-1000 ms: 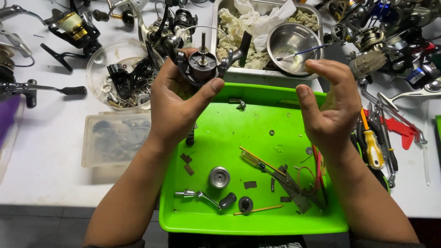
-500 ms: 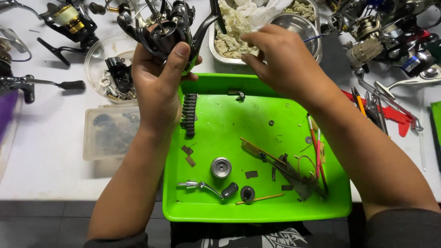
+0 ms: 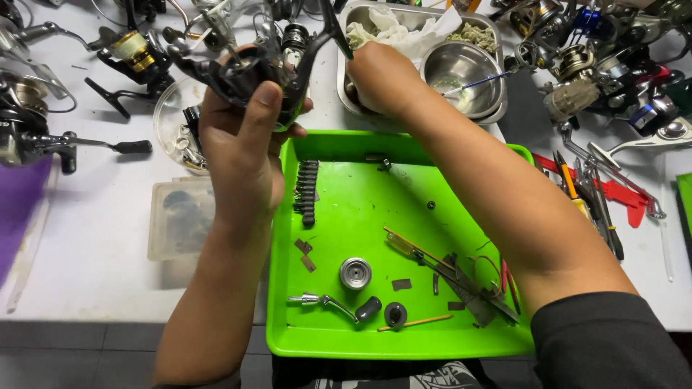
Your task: Assembling the internal mechanical components of a fishing reel on a workbench.
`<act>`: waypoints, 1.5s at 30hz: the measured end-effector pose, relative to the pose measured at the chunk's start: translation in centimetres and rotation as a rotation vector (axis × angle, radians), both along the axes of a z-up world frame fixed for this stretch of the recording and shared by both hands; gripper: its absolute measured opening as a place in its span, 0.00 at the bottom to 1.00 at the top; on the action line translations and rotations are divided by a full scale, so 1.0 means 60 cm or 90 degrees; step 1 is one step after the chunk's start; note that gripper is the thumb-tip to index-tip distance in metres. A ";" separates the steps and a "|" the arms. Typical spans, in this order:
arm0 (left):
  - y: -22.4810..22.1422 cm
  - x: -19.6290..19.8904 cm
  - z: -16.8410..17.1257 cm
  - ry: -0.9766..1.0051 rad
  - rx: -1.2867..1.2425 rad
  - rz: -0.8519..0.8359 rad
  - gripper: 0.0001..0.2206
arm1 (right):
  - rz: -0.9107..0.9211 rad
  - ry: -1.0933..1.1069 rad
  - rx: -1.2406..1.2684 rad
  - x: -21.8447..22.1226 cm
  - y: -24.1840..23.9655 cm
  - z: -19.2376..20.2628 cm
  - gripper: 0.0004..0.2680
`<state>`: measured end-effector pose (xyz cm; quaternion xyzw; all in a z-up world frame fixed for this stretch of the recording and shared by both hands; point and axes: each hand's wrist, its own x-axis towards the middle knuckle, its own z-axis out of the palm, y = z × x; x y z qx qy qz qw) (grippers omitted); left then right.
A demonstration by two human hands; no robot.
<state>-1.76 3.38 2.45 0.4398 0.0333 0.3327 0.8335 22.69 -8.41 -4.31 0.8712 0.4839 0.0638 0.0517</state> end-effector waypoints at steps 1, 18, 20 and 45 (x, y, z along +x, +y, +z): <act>0.009 -0.007 0.006 -0.002 0.000 0.003 0.19 | 0.003 -0.002 0.000 0.001 -0.004 -0.001 0.05; 0.016 -0.152 0.036 0.343 0.229 -0.172 0.28 | 0.045 0.035 0.121 -0.070 -0.059 0.112 0.08; 0.010 -0.154 0.029 0.363 0.224 -0.192 0.27 | 0.088 0.070 0.194 -0.126 -0.088 0.154 0.09; -0.042 -0.167 0.040 0.494 0.679 -0.203 0.35 | 0.357 -0.028 0.183 -0.368 -0.189 0.051 0.06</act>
